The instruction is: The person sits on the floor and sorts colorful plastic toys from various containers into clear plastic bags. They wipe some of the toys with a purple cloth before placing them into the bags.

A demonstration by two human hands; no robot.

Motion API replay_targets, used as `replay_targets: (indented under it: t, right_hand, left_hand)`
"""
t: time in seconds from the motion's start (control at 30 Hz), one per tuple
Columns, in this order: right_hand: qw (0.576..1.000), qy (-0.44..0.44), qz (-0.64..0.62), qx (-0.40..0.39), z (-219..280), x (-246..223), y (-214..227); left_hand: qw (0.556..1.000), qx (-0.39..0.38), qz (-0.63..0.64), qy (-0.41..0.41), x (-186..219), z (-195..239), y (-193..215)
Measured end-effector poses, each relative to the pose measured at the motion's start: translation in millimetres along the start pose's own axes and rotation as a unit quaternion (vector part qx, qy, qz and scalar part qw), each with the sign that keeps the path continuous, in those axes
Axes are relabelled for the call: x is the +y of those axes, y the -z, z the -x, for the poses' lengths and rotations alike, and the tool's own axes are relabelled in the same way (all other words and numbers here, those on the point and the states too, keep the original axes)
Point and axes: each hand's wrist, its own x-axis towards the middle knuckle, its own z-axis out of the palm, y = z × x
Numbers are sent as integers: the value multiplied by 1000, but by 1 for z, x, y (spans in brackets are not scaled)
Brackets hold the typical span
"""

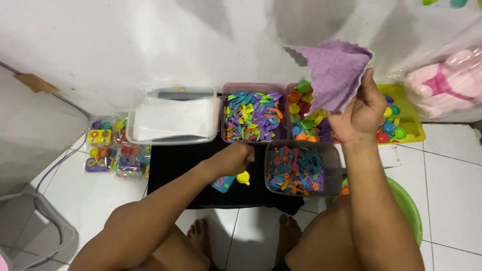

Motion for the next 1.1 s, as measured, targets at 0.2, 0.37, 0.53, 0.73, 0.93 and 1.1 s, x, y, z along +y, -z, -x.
replay_targets:
  t: [0.2, 0.37, 0.53, 0.73, 0.93, 1.1]
  right_hand:
    - [998, 12, -61, 27, 6, -6, -19]
    - [995, 13, -83, 46, 1, -5, -15]
    - [995, -9, -86, 48, -1, 2, -10]
    - [990, -12, -108, 86, 3, -3, -16]
    - [989, -14, -114, 94, 0, -4, -10]
    - [989, -13, -109, 97, 1, -4, -16]
  left_hand:
    - [976, 50, -174, -122, 13, -25, 2]
    - [942, 175, -243, -154, -4, -80, 15]
    - [916, 279, -276, -81, -44, -136, -1]
    - [899, 271, -341, -51, -49, -159, -12]
    - [891, 301, -331, -79, -58, -162, -8]
    - [889, 286, -346, -87, -75, -166, -19]
